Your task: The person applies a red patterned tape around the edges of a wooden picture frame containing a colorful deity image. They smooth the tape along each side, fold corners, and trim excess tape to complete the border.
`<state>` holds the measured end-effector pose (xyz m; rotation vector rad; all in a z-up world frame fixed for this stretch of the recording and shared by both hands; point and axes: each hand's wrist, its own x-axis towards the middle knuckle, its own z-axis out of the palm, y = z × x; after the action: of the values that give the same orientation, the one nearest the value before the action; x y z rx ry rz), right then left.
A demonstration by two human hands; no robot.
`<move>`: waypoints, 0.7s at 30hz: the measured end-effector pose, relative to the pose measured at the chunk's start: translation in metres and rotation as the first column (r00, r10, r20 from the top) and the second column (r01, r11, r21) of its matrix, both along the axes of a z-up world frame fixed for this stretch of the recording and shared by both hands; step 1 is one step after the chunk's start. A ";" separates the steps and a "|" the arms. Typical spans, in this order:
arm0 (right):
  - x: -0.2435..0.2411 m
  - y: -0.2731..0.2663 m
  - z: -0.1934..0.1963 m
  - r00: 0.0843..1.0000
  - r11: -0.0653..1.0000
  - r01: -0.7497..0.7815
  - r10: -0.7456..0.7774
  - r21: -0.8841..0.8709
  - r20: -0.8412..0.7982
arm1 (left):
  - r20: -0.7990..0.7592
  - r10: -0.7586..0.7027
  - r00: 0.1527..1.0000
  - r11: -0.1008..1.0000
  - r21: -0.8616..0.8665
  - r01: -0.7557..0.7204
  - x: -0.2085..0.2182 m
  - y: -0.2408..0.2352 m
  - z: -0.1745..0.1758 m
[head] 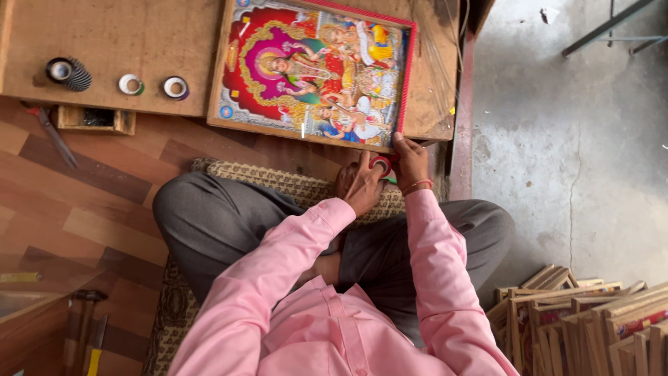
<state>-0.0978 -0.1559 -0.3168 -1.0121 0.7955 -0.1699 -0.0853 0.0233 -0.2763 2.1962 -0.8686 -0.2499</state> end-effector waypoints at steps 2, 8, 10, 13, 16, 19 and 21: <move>-0.004 0.000 0.001 1.000 1.000 -0.008 0.009 0.008 -0.021 | -0.117 0.014 0.993 0.967 -0.252 -0.043 0.008 0.015 -0.011; -0.001 -0.002 -0.002 1.000 1.000 -0.014 0.014 -0.002 0.025 | 0.070 0.039 0.997 0.987 0.155 -0.050 0.105 0.185 0.009; -0.006 -0.004 -0.005 0.999 0.999 -0.016 0.015 0.032 0.028 | 0.020 0.136 0.990 0.941 0.310 -0.136 0.141 0.248 0.026; -0.003 -0.008 -0.005 0.999 0.999 -0.026 0.025 0.028 0.028 | 0.040 0.220 0.975 0.919 0.325 -0.221 0.178 0.302 0.040; -0.002 -0.008 -0.004 0.999 0.999 -0.035 0.035 0.036 0.021 | 0.096 0.278 0.956 0.942 0.166 -0.291 0.190 0.307 0.028; -0.003 -0.007 0.000 0.999 0.998 -0.043 0.043 0.038 0.001 | 0.091 0.404 0.910 0.871 0.264 -0.413 0.196 0.301 0.003; -0.002 -0.008 0.002 0.999 0.998 -0.043 0.043 0.041 -0.011 | 0.058 0.451 0.891 0.803 0.411 -0.433 0.200 0.303 -0.010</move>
<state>-0.0998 -0.1635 -0.3147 -0.9916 0.7847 -0.1106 0.1151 0.3266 -0.2860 2.7053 -0.2615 -0.2664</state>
